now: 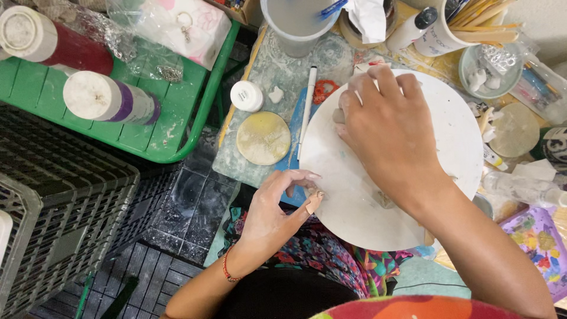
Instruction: The person shapes small pieces of clay by hand on a white turntable, smooths a clay component with a tool, and later picks up a purple paint palette to mix colors with their finger.
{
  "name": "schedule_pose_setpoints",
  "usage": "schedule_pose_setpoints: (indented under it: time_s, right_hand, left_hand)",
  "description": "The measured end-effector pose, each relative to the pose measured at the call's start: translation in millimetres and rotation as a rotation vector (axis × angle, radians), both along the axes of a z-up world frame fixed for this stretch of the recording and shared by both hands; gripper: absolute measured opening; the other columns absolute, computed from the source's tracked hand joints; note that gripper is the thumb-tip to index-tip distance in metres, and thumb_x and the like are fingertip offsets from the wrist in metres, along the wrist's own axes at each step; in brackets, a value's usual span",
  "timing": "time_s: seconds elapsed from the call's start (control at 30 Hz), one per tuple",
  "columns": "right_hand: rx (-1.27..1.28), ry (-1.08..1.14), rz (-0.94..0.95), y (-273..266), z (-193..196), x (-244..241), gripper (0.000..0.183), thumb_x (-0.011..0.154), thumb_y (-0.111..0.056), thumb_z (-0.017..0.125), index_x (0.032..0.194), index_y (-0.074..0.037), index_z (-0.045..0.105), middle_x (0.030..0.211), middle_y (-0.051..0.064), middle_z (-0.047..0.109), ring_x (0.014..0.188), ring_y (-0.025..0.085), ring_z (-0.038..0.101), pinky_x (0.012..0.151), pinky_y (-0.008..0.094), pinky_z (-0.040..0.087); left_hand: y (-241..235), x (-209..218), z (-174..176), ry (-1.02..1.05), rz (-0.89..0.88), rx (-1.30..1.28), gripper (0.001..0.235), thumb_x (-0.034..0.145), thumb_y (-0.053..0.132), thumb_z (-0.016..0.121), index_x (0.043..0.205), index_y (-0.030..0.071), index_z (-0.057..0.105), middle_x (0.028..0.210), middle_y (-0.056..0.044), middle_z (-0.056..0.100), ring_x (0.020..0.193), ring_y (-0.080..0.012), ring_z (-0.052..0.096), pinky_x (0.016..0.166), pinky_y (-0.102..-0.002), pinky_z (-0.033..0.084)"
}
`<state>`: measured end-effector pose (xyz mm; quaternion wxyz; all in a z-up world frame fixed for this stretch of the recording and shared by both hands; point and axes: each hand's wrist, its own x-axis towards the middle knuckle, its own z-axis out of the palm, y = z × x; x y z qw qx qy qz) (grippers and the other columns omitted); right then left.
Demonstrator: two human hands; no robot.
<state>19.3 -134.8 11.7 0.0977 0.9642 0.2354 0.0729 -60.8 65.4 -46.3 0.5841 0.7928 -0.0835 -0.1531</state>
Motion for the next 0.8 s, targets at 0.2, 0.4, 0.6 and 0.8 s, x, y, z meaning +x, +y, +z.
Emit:
schedule_pose_setpoints:
  time_s: [0.2,0.4,0.6,0.8]
  right_hand:
    - [0.076,0.107,-0.008,3.4,3.5,3.4,0.045,0.084,-0.036,0.078,0.114,-0.004,0.070,0.119,0.009,0.069,0.120,0.028,0.056,0.097,0.043,0.042]
    - [0.371,0.081,-0.088,-11.2,20.8,-66.1,0.054,0.078,-0.028,0.086,0.123,-0.006,0.066,0.133,0.007,0.062,0.127,0.031,0.051,0.106,0.050,0.029]
    - [0.534,0.095,-0.217,9.1,-22.1,-138.3,0.040,0.085,-0.028,0.087,0.122,-0.022,0.072,0.148,0.005,0.051,0.136,0.037,0.032,0.113,0.048,0.023]
    - [0.481,0.125,-0.339,15.9,-30.4,-144.1,0.034,0.087,-0.027,0.086,0.119,-0.022,0.075,0.153,0.003,0.049,0.139,0.037,0.030,0.114,0.049,0.021]
  left_hand:
    - [-1.5,0.4,-2.0,-0.024,0.009,-0.020,0.029,0.087,0.018,0.079,0.114,0.010,0.071,0.099,-0.002,0.073,0.084,-0.0167,0.056,0.079,-0.030,0.050]
    - [2.3,-0.5,-3.3,-0.027,0.042,-0.062,0.029,0.087,0.016,0.081,0.114,0.010,0.071,0.100,-0.001,0.072,0.081,-0.0154,0.053,0.075,-0.029,0.048]
    - [-5.1,-6.6,-14.3,-0.053,0.066,-0.044,0.031,0.086,0.015,0.083,0.114,0.008,0.071,0.096,-0.002,0.069,0.077,-0.0144,0.052,0.071,-0.028,0.048]
    - [-4.0,-7.8,-13.1,-0.045,0.069,-0.056,0.032,0.087,0.017,0.082,0.114,0.007,0.069,0.099,-0.002,0.071,0.077,-0.0142,0.053,0.071,-0.028,0.049]
